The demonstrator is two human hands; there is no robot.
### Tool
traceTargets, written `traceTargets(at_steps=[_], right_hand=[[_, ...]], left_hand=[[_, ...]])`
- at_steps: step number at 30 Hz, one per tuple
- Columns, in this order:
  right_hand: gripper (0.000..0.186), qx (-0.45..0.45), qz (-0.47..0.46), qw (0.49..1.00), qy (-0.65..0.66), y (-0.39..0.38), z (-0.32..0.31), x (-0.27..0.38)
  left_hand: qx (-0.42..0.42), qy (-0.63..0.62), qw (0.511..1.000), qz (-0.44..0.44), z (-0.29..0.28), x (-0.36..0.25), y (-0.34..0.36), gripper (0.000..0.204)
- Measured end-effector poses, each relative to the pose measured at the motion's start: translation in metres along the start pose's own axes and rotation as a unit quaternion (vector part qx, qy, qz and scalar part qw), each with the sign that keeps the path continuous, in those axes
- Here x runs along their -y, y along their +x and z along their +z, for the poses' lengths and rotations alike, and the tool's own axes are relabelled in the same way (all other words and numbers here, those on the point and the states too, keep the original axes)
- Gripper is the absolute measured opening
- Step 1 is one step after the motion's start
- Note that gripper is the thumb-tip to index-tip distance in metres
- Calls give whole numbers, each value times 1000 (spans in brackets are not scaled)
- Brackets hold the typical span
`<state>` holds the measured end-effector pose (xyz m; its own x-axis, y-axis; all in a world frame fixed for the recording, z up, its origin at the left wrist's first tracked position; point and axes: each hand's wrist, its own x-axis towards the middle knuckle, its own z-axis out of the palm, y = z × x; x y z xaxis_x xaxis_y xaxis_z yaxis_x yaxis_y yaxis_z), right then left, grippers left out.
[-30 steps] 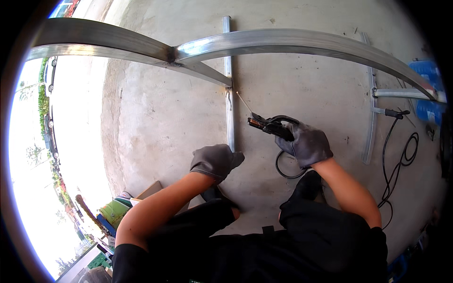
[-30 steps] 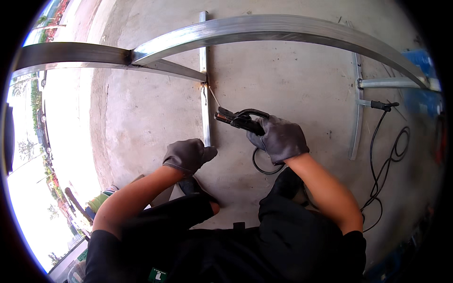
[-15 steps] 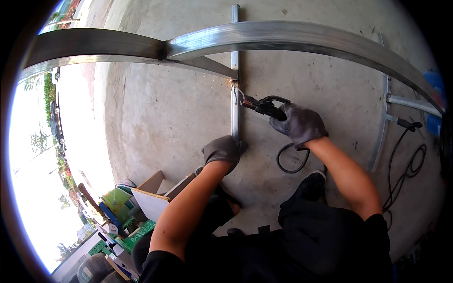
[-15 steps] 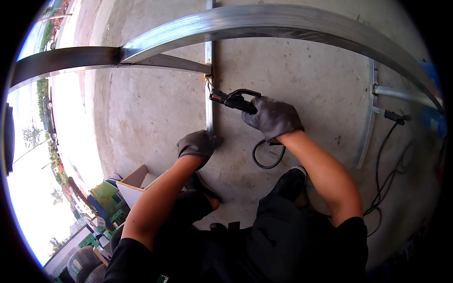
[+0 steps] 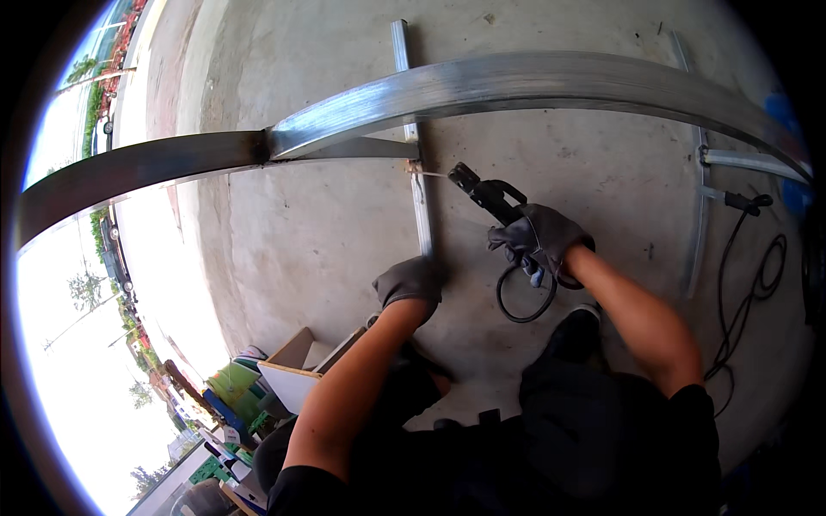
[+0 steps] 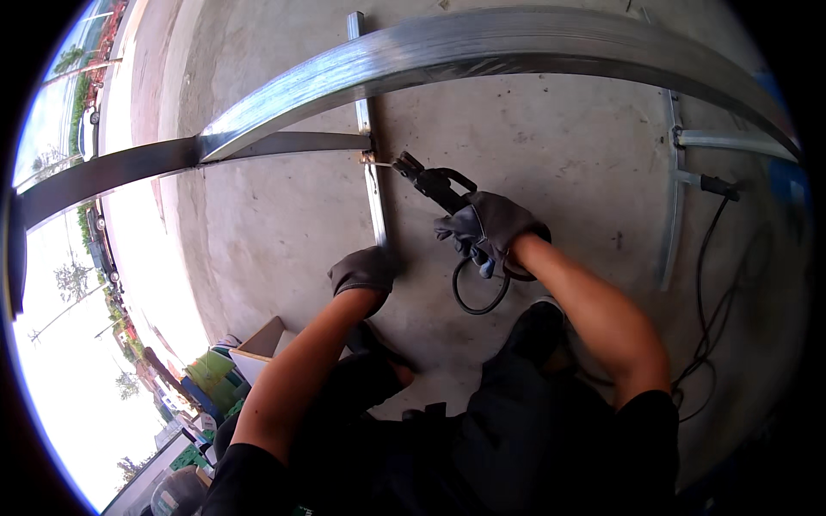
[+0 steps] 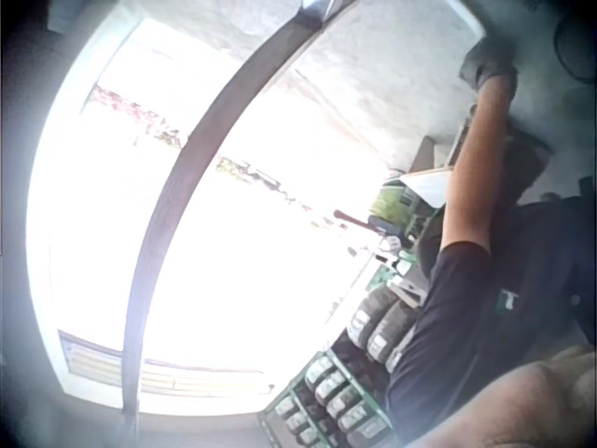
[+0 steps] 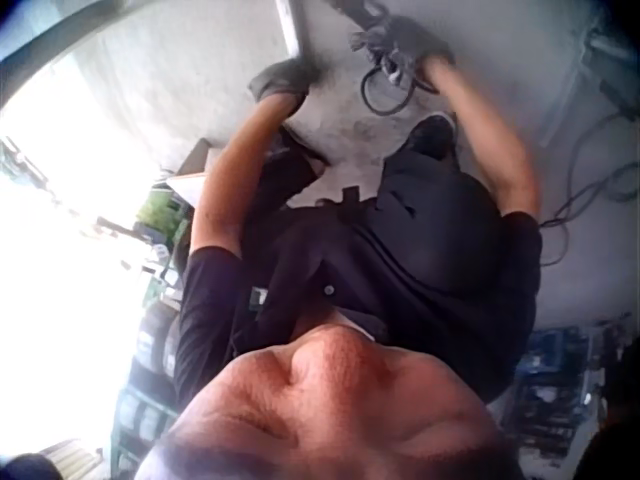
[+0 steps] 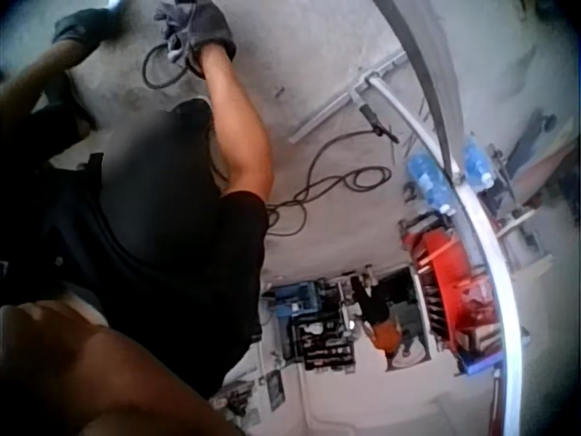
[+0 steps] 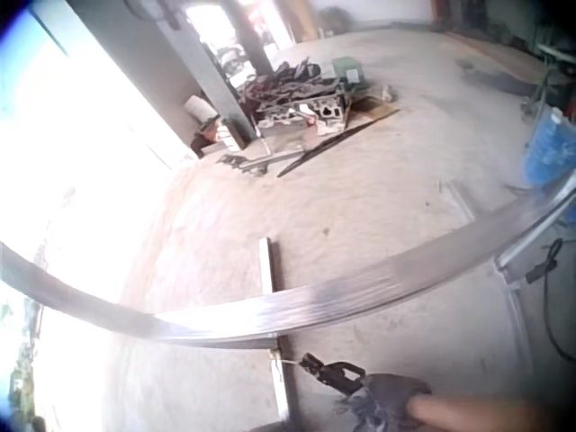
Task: The person welds the joints of a metal frame using a welding electrode holder by hand while wearing gloves.
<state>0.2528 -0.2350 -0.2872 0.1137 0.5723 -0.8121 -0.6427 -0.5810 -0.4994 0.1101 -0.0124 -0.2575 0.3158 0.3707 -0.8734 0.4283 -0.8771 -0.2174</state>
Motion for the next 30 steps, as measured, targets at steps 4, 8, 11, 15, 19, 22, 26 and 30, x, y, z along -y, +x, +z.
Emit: traceTargets(at_steps=[4, 8, 11, 15, 19, 22, 26, 30], right_hand=[[50, -247, -171, 908, -291, -44, 25, -50], [40, -81, -55, 972, 215, -25, 2, -48], [37, -12, -73, 971, 229, -10, -10, -19], [37, -9, -89, 974, 207, 18, -7, 13], [38, -8, -19, 989, 145, 11, 1, 27], [40, -5, -20, 988, 153, 13, 1, 10], [37, 29, -8, 977, 211, 4, -1, 1], [42, 8, -43, 973, 228, 18, 8, -17]], left_hand=[[-67, -52, 996, -13, 13, -1, -4, 41], [-59, -44, 997, -3, -3, 0, -5, 36], [-40, -15, 999, -20, 24, 7, 5, 37], [-31, 68, 997, 14, 12, -6, 14, 31], [-18, 60, 998, -7, 3, -8, 7, 35], [-30, 12, 999, -26, 3, -7, 3, 42], [-43, 15, 999, -11, 11, -2, 11, 42], [-42, 37, 998, 6, 11, -4, 16, 43]])
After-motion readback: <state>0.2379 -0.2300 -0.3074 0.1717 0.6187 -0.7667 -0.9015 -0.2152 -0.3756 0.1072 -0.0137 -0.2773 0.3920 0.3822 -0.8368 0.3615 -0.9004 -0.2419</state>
